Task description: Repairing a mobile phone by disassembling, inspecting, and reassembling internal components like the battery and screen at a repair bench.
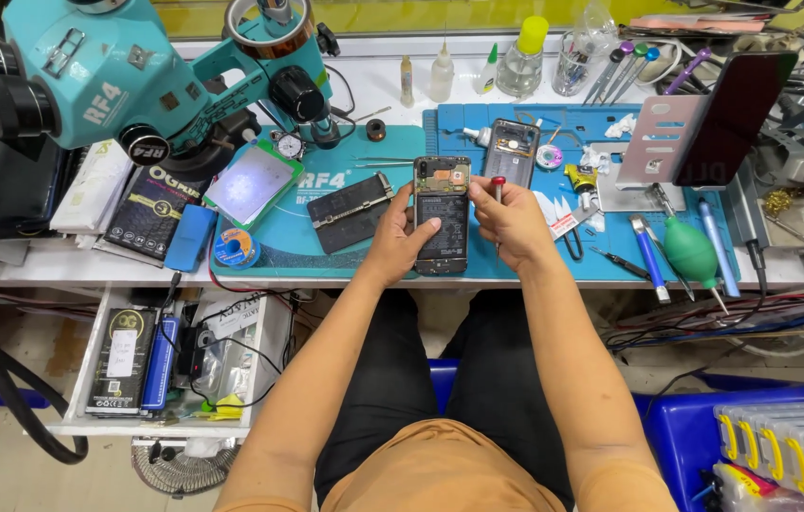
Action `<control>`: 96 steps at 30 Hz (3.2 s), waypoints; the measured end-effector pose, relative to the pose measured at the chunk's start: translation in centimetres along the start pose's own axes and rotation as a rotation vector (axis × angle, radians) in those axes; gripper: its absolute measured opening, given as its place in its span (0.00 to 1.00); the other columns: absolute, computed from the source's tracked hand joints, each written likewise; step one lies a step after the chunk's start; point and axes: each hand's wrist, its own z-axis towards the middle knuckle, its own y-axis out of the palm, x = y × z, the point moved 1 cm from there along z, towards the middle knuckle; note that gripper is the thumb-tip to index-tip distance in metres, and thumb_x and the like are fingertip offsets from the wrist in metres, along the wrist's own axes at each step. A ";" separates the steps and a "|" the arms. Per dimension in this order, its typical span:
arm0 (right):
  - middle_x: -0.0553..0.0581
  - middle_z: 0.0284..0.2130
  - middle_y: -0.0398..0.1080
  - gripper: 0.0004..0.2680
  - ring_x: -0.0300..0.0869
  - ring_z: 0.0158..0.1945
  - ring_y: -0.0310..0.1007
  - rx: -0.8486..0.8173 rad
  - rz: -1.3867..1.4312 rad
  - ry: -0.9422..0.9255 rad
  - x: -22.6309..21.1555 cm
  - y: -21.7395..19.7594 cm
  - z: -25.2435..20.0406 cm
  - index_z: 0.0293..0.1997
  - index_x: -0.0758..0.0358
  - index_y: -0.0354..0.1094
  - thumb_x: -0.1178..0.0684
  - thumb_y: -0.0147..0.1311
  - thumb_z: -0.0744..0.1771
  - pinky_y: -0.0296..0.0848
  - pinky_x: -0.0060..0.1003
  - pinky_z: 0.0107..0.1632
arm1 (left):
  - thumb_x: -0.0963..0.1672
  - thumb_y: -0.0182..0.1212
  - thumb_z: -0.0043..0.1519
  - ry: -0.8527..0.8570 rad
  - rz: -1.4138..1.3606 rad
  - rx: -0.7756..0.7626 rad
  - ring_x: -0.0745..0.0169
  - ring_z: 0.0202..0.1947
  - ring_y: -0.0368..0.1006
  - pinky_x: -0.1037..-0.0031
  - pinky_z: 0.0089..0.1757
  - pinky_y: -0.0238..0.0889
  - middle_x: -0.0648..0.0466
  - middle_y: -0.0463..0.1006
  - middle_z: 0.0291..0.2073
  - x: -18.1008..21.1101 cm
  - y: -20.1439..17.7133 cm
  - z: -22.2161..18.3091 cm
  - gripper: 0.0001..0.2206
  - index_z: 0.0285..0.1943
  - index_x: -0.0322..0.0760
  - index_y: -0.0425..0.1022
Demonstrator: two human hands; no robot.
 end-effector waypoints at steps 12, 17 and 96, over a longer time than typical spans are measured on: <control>0.50 0.26 0.71 0.12 0.23 0.18 0.55 0.074 -0.099 -0.121 0.6 0.7 0.1 0.49 0.70 0.76 0.59 0.70 0.64 0.52 0.18 0.19 | 0.41 0.63 0.66 -0.002 0.036 0.004 0.48 0.46 0.80 0.62 0.43 0.80 0.38 0.80 0.49 0.0 0.3 -0.1 0.30 0.77 0.38 0.54; 0.52 0.26 0.71 0.11 0.24 0.19 0.57 0.096 -0.104 -0.139 1.1 0.6 0.2 0.48 0.72 0.75 0.61 0.69 0.64 0.53 0.19 0.20 | 0.41 0.64 0.66 0.015 0.049 -0.002 0.48 0.46 0.80 0.61 0.42 0.80 0.38 0.81 0.49 -0.2 0.2 0.0 0.30 0.77 0.38 0.54; 0.44 0.20 0.62 0.09 0.23 0.13 0.53 0.035 0.148 0.015 0.8 0.9 0.0 0.42 0.64 0.76 0.63 0.70 0.61 0.49 0.17 0.17 | 0.40 0.64 0.65 0.036 0.057 -0.024 0.58 0.36 0.81 0.71 0.30 0.75 0.40 0.83 0.45 0.7 1.0 -0.4 0.28 0.75 0.42 0.62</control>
